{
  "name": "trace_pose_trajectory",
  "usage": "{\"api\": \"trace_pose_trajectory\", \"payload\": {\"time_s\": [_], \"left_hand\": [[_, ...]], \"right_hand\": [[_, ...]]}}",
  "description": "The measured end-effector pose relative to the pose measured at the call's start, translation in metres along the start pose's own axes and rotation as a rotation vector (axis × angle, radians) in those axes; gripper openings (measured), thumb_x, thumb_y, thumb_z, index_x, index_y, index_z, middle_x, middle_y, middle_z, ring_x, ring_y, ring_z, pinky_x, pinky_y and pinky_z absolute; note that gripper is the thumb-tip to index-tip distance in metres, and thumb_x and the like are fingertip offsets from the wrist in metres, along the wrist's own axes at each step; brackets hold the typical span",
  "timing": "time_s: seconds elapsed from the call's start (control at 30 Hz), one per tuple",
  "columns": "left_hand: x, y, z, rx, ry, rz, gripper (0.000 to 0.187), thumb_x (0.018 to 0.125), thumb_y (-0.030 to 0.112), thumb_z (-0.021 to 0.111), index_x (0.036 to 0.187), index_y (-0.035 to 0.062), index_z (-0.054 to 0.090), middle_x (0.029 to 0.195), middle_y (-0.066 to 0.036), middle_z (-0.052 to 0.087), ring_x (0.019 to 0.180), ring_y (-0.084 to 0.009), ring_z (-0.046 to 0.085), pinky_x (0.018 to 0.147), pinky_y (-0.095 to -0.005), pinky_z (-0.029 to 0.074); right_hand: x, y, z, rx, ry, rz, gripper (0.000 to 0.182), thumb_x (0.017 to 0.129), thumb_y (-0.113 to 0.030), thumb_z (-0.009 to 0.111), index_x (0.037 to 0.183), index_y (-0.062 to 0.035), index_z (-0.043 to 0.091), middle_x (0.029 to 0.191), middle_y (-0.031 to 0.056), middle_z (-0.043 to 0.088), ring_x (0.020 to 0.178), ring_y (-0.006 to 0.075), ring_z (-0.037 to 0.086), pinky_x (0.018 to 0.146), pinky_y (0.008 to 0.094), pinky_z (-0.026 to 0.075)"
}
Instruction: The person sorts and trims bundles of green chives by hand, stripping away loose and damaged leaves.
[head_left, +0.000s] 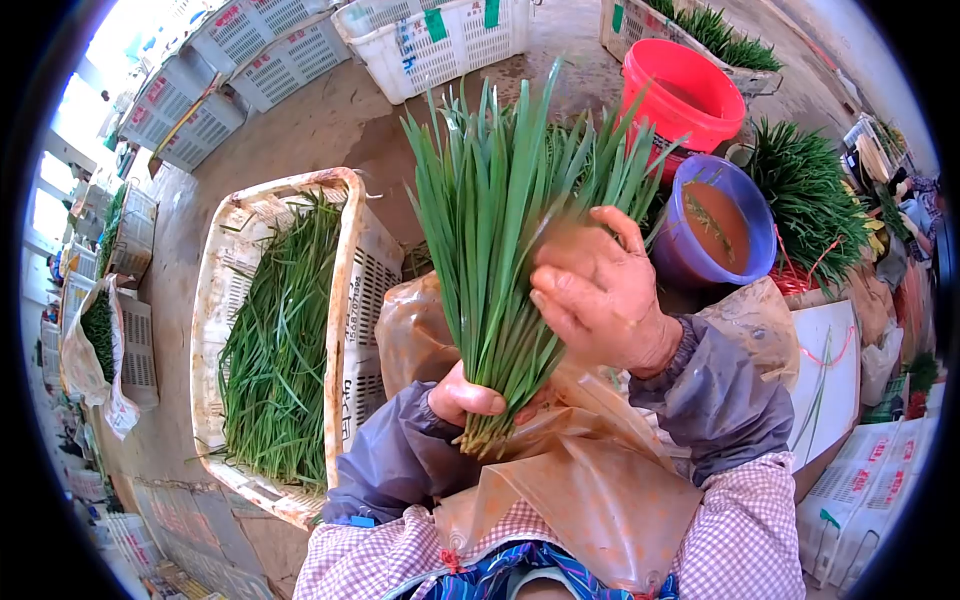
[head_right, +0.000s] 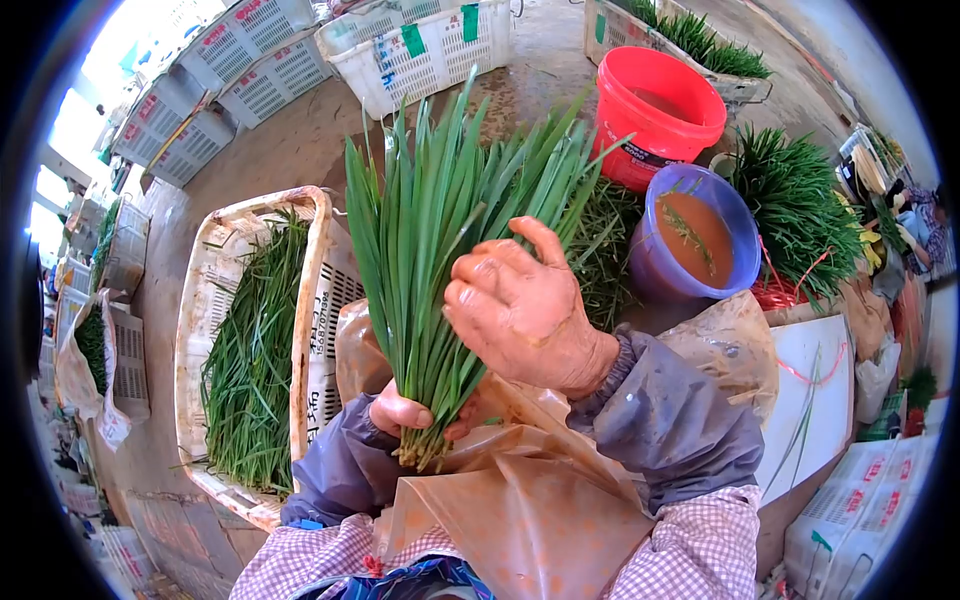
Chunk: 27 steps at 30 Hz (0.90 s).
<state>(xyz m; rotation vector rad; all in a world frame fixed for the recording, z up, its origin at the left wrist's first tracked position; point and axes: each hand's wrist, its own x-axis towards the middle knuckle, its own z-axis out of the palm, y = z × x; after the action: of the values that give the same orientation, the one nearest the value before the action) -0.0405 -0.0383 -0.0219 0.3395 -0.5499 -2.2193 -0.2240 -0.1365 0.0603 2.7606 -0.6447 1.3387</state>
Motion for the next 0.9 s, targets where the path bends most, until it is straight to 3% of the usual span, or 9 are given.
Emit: {"api": "trace_pose_trajectory", "payload": {"time_s": [0.2, 0.33, 0.5, 0.6, 0.7, 0.77, 0.9], "left_hand": [[-0.012, 0.007, 0.000, -0.029, -0.056, -0.074, 0.062, 0.064, 0.011, 0.072, 0.119, -0.0031, 0.048, 0.093, -0.018, 0.056, 0.067, -0.0241, 0.053, 0.058, -0.0336, 0.045], [-0.013, 0.005, -0.003, 0.020, -0.114, -0.062, 0.062, 0.065, 0.015, 0.072, 0.119, -0.0042, 0.047, 0.087, -0.019, 0.056, 0.061, -0.0236, 0.054, 0.052, -0.0328, 0.045], [-0.017, 0.008, -0.005, 0.047, -0.152, -0.102, 0.061, 0.066, 0.019, 0.073, 0.115, -0.0067, 0.047, 0.086, -0.019, 0.056, 0.061, -0.0218, 0.056, 0.050, -0.0306, 0.047], [-0.019, 0.011, -0.001, 0.043, -0.152, -0.144, 0.062, 0.066, 0.019, 0.073, 0.116, -0.0073, 0.047, 0.088, -0.020, 0.057, 0.061, -0.0221, 0.057, 0.050, -0.0303, 0.047], [-0.024, 0.011, -0.002, 0.042, -0.143, -0.146, 0.065, 0.065, 0.019, 0.073, 0.119, -0.0069, 0.047, 0.091, -0.021, 0.058, 0.062, -0.0228, 0.057, 0.050, -0.0303, 0.047], [-0.028, 0.011, 0.000, 0.034, -0.110, -0.152, 0.067, 0.065, 0.020, 0.074, 0.121, -0.0063, 0.047, 0.091, -0.021, 0.058, 0.062, -0.0229, 0.057, 0.050, -0.0303, 0.047], [-0.027, 0.013, 0.004, 0.055, -0.103, -0.150, 0.069, 0.065, 0.020, 0.074, 0.123, -0.0051, 0.047, 0.089, -0.021, 0.059, 0.061, -0.0230, 0.057, 0.049, -0.0301, 0.046]], "right_hand": [[0.002, 0.006, -0.001, 0.251, 0.116, 0.364, 0.023, 0.077, 0.004, 0.063, 0.099, -0.0006, 0.060, 0.090, 0.0127, 0.062, 0.082, 0.0308, 0.062, 0.072, 0.0367, 0.050], [0.007, 0.014, -0.010, 0.395, -0.096, 0.525, 0.027, 0.079, 0.001, 0.062, 0.106, -0.0002, 0.060, 0.087, 0.0146, 0.063, 0.080, 0.0294, 0.064, 0.071, 0.0348, 0.050], [0.013, 0.016, -0.018, 0.540, -0.219, 0.507, 0.028, 0.078, -0.003, 0.067, 0.105, -0.0018, 0.061, 0.073, 0.0106, 0.062, 0.063, 0.0215, 0.062, 0.058, 0.0314, 0.049], [0.019, 0.019, -0.021, 0.588, -0.369, 0.475, 0.026, 0.079, -0.003, 0.068, 0.104, -0.0004, 0.062, 0.077, 0.0079, 0.065, 0.071, 0.0146, 0.065, 0.066, 0.0286, 0.051], [0.015, 0.023, -0.009, 0.619, -0.253, 0.331, 0.021, 0.078, -0.006, 0.070, 0.096, -0.0018, 0.061, 0.069, 0.0102, 0.061, 0.058, 0.0180, 0.058, 0.055, 0.0307, 0.047], [0.011, 0.023, -0.004, 0.651, -0.243, 0.406, 0.019, 0.078, -0.007, 0.070, 0.095, -0.0020, 0.061, 0.069, 0.0101, 0.061, 0.057, 0.0192, 0.058, 0.054, 0.0306, 0.046], [0.012, 0.026, -0.002, 0.665, -0.332, 0.338, 0.016, 0.079, -0.009, 0.070, 0.092, -0.0026, 0.061, 0.069, 0.0098, 0.060, 0.057, 0.0201, 0.057, 0.053, 0.0301, 0.046]]}}
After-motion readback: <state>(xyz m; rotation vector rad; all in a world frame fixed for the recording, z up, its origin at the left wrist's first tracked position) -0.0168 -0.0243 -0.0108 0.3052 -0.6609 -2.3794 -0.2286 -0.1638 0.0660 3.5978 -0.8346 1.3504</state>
